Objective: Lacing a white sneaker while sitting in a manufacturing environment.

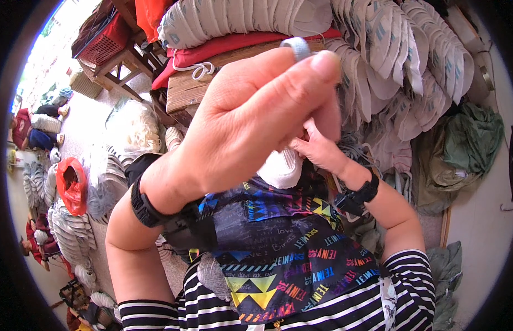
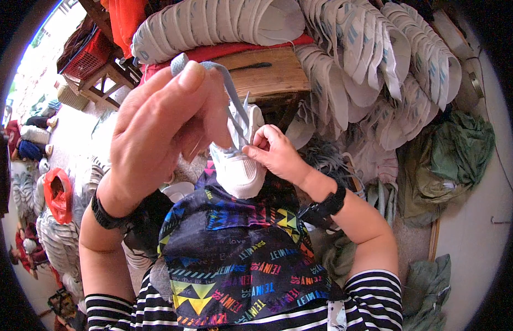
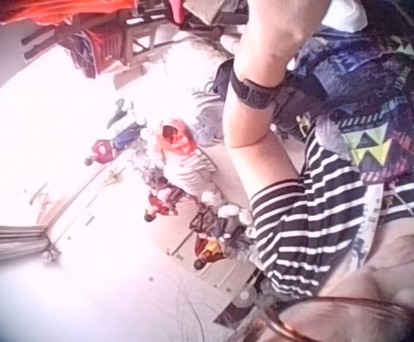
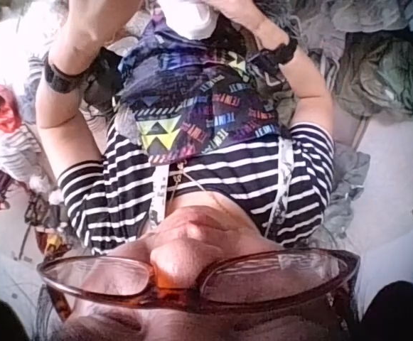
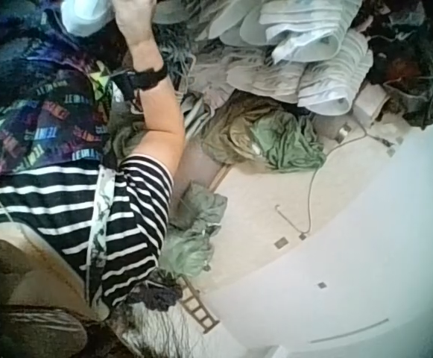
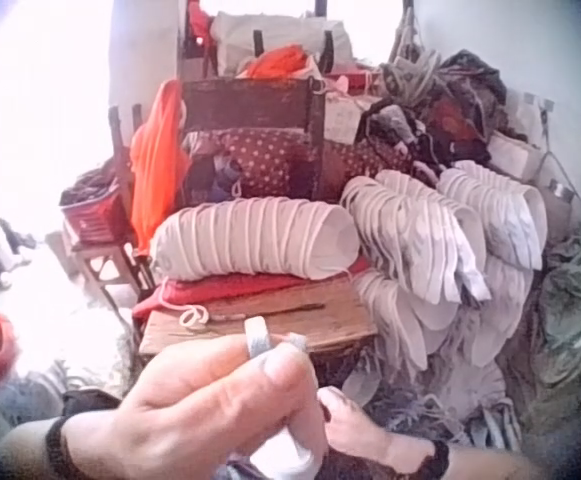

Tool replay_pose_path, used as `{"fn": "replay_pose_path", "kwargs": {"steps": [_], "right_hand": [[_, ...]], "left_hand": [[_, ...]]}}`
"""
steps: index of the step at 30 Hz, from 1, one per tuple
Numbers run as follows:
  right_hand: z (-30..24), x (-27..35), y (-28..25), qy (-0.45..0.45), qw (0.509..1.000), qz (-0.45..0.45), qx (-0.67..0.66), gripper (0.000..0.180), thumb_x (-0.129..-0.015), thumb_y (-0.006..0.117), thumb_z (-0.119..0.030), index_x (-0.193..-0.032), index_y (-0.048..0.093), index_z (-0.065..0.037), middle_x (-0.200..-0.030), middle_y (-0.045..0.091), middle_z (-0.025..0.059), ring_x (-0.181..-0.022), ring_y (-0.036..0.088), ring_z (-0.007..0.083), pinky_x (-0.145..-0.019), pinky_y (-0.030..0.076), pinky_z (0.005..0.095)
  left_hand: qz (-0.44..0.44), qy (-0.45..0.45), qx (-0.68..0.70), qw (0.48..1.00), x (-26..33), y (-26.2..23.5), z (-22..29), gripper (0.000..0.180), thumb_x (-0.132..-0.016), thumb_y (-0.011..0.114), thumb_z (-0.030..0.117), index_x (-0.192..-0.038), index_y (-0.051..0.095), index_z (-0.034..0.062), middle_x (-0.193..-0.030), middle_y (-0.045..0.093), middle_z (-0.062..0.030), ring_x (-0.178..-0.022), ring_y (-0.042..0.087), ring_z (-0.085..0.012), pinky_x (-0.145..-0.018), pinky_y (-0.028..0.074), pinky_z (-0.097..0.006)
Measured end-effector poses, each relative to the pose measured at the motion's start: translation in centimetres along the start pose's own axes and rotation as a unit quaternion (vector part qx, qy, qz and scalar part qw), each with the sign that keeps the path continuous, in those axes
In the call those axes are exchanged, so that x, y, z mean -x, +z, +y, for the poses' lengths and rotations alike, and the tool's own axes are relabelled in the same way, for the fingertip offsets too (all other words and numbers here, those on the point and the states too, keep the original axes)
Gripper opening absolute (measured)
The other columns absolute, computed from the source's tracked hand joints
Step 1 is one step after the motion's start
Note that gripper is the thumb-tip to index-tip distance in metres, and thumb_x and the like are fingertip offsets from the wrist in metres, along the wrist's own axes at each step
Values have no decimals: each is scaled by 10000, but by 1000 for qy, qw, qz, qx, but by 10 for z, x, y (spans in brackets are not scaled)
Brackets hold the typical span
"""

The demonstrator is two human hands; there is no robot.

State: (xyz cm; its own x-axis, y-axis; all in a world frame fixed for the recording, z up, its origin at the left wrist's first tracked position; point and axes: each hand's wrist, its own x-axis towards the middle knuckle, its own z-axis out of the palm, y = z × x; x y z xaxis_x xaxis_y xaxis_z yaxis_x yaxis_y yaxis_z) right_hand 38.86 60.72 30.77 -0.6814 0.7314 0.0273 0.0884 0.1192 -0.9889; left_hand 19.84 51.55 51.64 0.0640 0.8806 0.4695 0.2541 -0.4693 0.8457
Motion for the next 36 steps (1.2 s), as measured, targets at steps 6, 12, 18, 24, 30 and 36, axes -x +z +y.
{"fn": "replay_pose_path", "kwargs": {"steps": [6, 12, 18, 24, 30, 36], "right_hand": [[-63, 9, 5, -92, 953, -95, 273, 162, -841, 675, -183, -908, 602, -55, -797, 552, 94, -693, 592, 250, -629, 497, 329], [-65, -10, 31, -177, 892, -58, 412, 165, -847, 615, -142, -992, 629, -63, -880, 591, 104, -785, 627, 308, -680, 515, 407], [-73, -16, 33, -145, 853, -106, 491, 133, -842, 608, -153, -946, 610, -69, -853, 581, 108, -774, 618, 325, -661, 506, 421], [-60, -12, 33, -152, 893, -61, 419, 103, -834, 616, -157, -893, 626, -73, -849, 606, 114, -735, 621, 327, -647, 507, 403], [-46, -3, 38, 6, 968, -86, 237, 197, -799, 659, -250, -795, 631, -55, -777, 623, 141, -701, 640, 337, -647, 507, 439], [-69, -7, 42, -31, 924, -104, 365, 225, -794, 671, -276, -785, 640, -53, -757, 626, 134, -706, 639, 324, -640, 511, 429]], "left_hand": [[57, -126, 59, 989, 7, 0, -24, 465, -1051, 364, 311, -818, 614, -4, -611, 460, 2, -534, 388, -58, -506, 312, -220], [132, -88, 75, 984, 6, 3, -49, 435, -1048, 391, 308, -864, 633, -3, -628, 475, 17, -558, 395, -54, -540, 319, -210], [149, -99, 102, 978, 11, -6, -57, 431, -1044, 401, 314, -872, 645, 3, -635, 492, 20, -574, 407, -48, -547, 324, -211], [150, -92, 93, 980, 13, -1, -58, 420, -1041, 416, 318, -872, 646, 10, -634, 483, 23, -567, 403, -48, -535, 334, -208], [135, -113, 139, 974, 10, 8, -59, 428, -1039, 417, 327, -870, 650, 10, -626, 465, 30, -563, 407, -45, -529, 340, -209], [123, -130, 139, 974, 6, 20, -69, 448, -1038, 410, 340, -819, 633, 19, -616, 458, 27, -566, 422, -54, -536, 340, -208]]}}
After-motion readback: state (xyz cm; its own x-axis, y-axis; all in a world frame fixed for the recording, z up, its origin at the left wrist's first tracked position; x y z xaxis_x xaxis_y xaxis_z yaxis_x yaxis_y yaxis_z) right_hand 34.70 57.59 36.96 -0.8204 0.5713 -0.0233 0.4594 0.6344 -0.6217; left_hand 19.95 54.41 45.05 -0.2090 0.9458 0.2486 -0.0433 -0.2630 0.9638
